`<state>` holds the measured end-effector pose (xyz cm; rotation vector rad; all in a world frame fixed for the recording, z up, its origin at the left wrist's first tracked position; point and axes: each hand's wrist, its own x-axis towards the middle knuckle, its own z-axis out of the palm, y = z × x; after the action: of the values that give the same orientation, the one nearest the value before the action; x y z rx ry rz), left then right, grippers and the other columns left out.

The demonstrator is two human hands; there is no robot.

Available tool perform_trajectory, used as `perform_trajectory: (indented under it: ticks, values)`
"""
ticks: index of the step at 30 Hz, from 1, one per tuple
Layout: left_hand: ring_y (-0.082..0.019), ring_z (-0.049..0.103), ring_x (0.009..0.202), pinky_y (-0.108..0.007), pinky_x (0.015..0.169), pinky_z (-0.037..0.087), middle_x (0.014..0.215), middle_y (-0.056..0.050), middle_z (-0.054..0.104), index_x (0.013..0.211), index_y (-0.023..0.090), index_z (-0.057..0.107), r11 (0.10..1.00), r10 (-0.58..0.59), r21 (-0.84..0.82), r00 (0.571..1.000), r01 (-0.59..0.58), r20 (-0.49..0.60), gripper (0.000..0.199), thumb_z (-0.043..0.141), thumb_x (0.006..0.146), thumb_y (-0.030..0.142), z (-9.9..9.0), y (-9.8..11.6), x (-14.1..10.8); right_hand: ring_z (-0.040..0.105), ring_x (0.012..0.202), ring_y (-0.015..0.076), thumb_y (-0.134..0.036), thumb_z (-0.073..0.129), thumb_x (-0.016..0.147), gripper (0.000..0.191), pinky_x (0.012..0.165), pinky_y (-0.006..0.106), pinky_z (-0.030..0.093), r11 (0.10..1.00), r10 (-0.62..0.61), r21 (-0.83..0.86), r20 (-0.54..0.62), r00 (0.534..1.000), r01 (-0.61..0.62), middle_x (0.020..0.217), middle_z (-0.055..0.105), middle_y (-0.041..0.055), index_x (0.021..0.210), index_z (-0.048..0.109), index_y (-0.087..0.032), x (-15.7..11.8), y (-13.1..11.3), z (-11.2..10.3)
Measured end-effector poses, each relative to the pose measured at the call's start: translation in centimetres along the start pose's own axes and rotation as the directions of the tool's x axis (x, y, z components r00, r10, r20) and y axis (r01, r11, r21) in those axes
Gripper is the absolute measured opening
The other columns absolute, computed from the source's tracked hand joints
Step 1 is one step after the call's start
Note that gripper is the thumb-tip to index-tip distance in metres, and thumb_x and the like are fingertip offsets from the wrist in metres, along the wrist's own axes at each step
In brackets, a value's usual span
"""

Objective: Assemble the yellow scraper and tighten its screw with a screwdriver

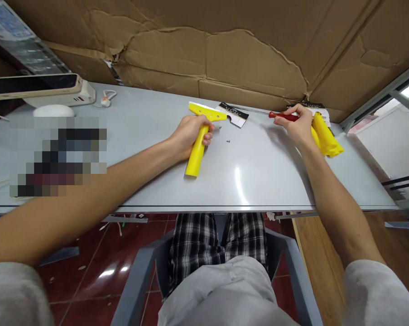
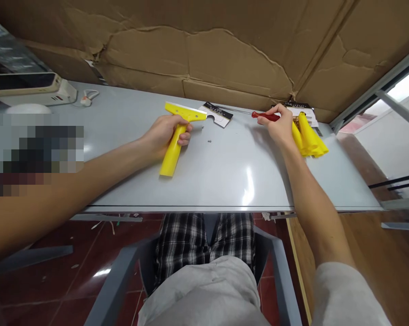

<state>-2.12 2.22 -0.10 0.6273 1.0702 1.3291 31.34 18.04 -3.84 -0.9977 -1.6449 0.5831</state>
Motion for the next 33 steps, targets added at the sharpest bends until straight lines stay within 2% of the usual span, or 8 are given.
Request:
perform_trajectory:
  ticks: [3, 6, 11, 14, 19, 25, 29, 33]
  values:
    - [-0.007, 0.047, 0.047, -0.016, 0.039, 0.036, 0.072, 0.000, 0.064, 0.090, 0.021, 0.055, 1.000, 0.003, 0.023, 1.000, -0.003, -0.006, 0.024, 0.065, 0.073, 0.007, 0.1, 0.1, -0.1, 0.059, 0.070, 0.0166, -0.027, 0.096, 0.063, 0.037, 0.066, 0.034, 0.053, 0.980, 0.045, -0.191, -0.100, 0.994, -0.063, 0.079, 0.068, -0.0022, 0.078, 0.063, -0.025, -0.6, -0.5, 0.1]
    - [-0.007, 0.047, 0.047, -0.017, 0.038, 0.034, 0.072, -0.001, 0.063, 0.086, 0.019, 0.055, 0.998, -0.020, 0.057, 1.000, 0.021, -0.022, 0.017, 0.062, 0.077, 0.006, 0.2, 0.2, -0.3, 0.060, 0.072, 0.0188, -0.026, 0.094, 0.068, 0.029, 0.069, 0.037, 0.052, 0.949, 0.020, -0.313, 0.000, 1.000, -0.019, 0.082, 0.069, 0.0020, 0.077, 0.066, -0.024, -1.2, -0.7, 0.7]
    - [-0.007, 0.047, 0.048, -0.019, 0.039, 0.035, 0.072, -0.001, 0.062, 0.082, 0.019, 0.057, 0.997, -0.014, 0.071, 1.000, 0.013, 0.016, 0.013, 0.063, 0.082, 0.007, 0.1, 0.2, -0.2, 0.064, 0.083, 0.0227, -0.028, 0.087, 0.076, 0.016, 0.079, 0.041, 0.054, 0.883, -0.118, -0.431, 0.180, 0.977, 0.186, 0.093, 0.072, 0.0068, 0.083, 0.073, -0.023, -1.8, -0.9, 1.6]
    - [-0.007, 0.047, 0.047, -0.019, 0.038, 0.036, 0.072, -0.002, 0.062, 0.079, 0.018, 0.058, 0.997, -0.019, 0.080, 1.000, 0.018, 0.015, 0.013, 0.063, 0.082, 0.006, 0.0, 0.2, -0.1, 0.065, 0.083, 0.0238, -0.031, 0.080, 0.080, 0.012, 0.079, 0.042, 0.057, 0.880, -0.116, -0.423, 0.247, 0.962, 0.215, 0.095, 0.074, 0.0086, 0.087, 0.075, -0.023, -2.0, -1.3, 1.6]
    - [-0.007, 0.047, 0.047, -0.019, 0.038, 0.036, 0.072, -0.002, 0.061, 0.077, 0.017, 0.059, 0.998, -0.020, 0.065, 1.000, 0.019, 0.009, 0.013, 0.064, 0.082, 0.007, -0.1, 0.2, 0.1, 0.066, 0.078, 0.0221, -0.031, 0.075, 0.080, 0.020, 0.075, 0.040, 0.056, 0.890, -0.121, -0.373, 0.362, 0.924, 0.263, 0.103, 0.076, 0.0097, 0.097, 0.078, -0.021, -2.5, -3.1, 1.4]
    - [-0.007, 0.048, 0.047, -0.019, 0.038, 0.037, 0.073, -0.002, 0.062, 0.076, 0.017, 0.060, 0.998, -0.021, 0.060, 1.000, 0.020, 0.012, 0.013, 0.065, 0.083, 0.007, -0.3, 0.2, 0.1, 0.063, 0.062, 0.0176, -0.040, 0.077, 0.088, 0.022, 0.062, 0.034, 0.049, 0.940, -0.011, -0.298, 0.470, 0.883, 0.170, 0.075, 0.073, 0.0029, 0.097, 0.076, -0.020, -3.5, -6.1, 1.8]
    - [-0.006, 0.047, 0.047, -0.019, 0.037, 0.036, 0.072, -0.002, 0.062, 0.074, 0.017, 0.057, 0.999, -0.005, 0.048, 1.000, 0.004, 0.018, 0.016, 0.063, 0.084, 0.007, -0.2, 0.2, 0.0, 0.064, 0.059, 0.0170, -0.042, 0.078, 0.089, 0.022, 0.058, 0.031, 0.046, 0.947, 0.004, -0.286, 0.464, 0.886, 0.145, 0.071, 0.072, 0.0028, 0.091, 0.076, -0.020, -4.2, -7.0, 2.6]
    - [-0.007, 0.048, 0.047, -0.019, 0.037, 0.036, 0.072, -0.002, 0.062, 0.074, 0.017, 0.058, 0.998, -0.006, 0.067, 1.000, 0.004, 0.029, 0.014, 0.064, 0.082, 0.007, -0.3, 0.1, 0.1, 0.059, 0.056, 0.0147, -0.042, 0.079, 0.089, 0.022, 0.058, 0.031, 0.045, 0.960, 0.023, -0.250, 0.526, 0.850, 0.128, 0.067, 0.071, 0.0012, 0.091, 0.079, -0.019, -4.6, -6.9, 3.4]
